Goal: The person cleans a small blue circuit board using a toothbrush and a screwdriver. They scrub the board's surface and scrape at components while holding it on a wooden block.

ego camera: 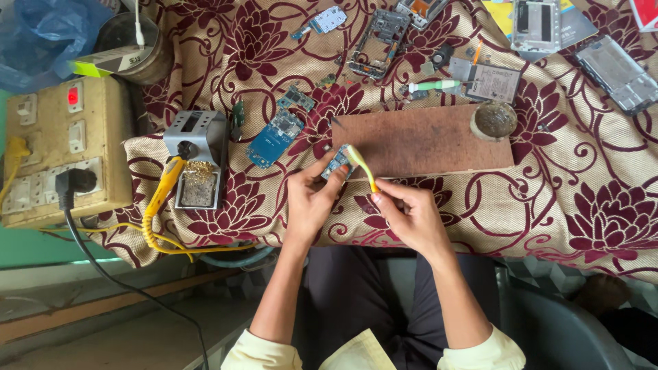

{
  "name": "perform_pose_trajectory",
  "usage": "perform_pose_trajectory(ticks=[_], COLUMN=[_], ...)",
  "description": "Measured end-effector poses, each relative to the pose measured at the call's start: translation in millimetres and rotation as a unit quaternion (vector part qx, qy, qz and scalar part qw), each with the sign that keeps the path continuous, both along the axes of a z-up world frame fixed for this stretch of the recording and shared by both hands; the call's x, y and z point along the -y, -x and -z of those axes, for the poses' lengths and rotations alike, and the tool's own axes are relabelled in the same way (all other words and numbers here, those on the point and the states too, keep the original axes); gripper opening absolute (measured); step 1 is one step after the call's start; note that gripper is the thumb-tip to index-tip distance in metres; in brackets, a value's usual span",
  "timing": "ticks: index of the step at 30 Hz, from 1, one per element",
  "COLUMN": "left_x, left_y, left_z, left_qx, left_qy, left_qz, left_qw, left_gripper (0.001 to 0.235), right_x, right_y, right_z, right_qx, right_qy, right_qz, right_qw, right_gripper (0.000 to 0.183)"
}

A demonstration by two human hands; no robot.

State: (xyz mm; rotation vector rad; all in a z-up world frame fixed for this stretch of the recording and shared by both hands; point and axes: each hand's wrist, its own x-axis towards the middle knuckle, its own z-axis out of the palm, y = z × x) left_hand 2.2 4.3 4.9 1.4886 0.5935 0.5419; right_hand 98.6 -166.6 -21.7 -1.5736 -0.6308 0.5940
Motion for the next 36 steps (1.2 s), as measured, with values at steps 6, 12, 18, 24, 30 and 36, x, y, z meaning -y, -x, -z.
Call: perform_pose_trajectory(ticks=[6, 12, 18, 24, 30, 36], left_x=[10.9, 12.4, 6.5, 8.1, 8.0, 15.3], left_y=[-2.9, -5.9, -3.2, -5.1, -4.2, -4.6], left_z=[-16.7, -18.9, -10.4, -7.2, -2.0, -4.3], left_qx=[-0.077, -0.069, -0.063, -0.061, -0.053, -0.026], left_qy=[-0.204, -0.274, -0.222, -0.23, -0.252, -0.362], left_qz=[-0.025, -0.031, -0.019, -0.037, -0.024, -0.047], left_qw=[0.976, 0.959, 0.973, 0.97, 0.966, 0.931], left_gripper=[0.061, 0.061, 0.062, 0.069, 0.062, 0.048], right_x=[2.3, 0.5, 0.3, 11.0, 19.2, -3.3], right_y=[3.7, 3.8, 11.3, 24.3, 40.0, 33.4], right_z=[-7.9, -5.8, 1.8, -19.1, -46.7, -69.7], right_qx=[-0.076, -0.055, -0.028, 0.108, 0.202, 0.26], right_qy=[-0.051, -0.058, -0.04, 0.07, 0.149, 0.198], right_qz=[0.04, 0.056, 0.064, 0.067, 0.089, 0.048], right_qw=[0.995, 0.995, 0.997, 0.989, 0.964, 0.944], right_gripper=[0.034, 0.023, 0.029, 0.028, 0.026, 0.013])
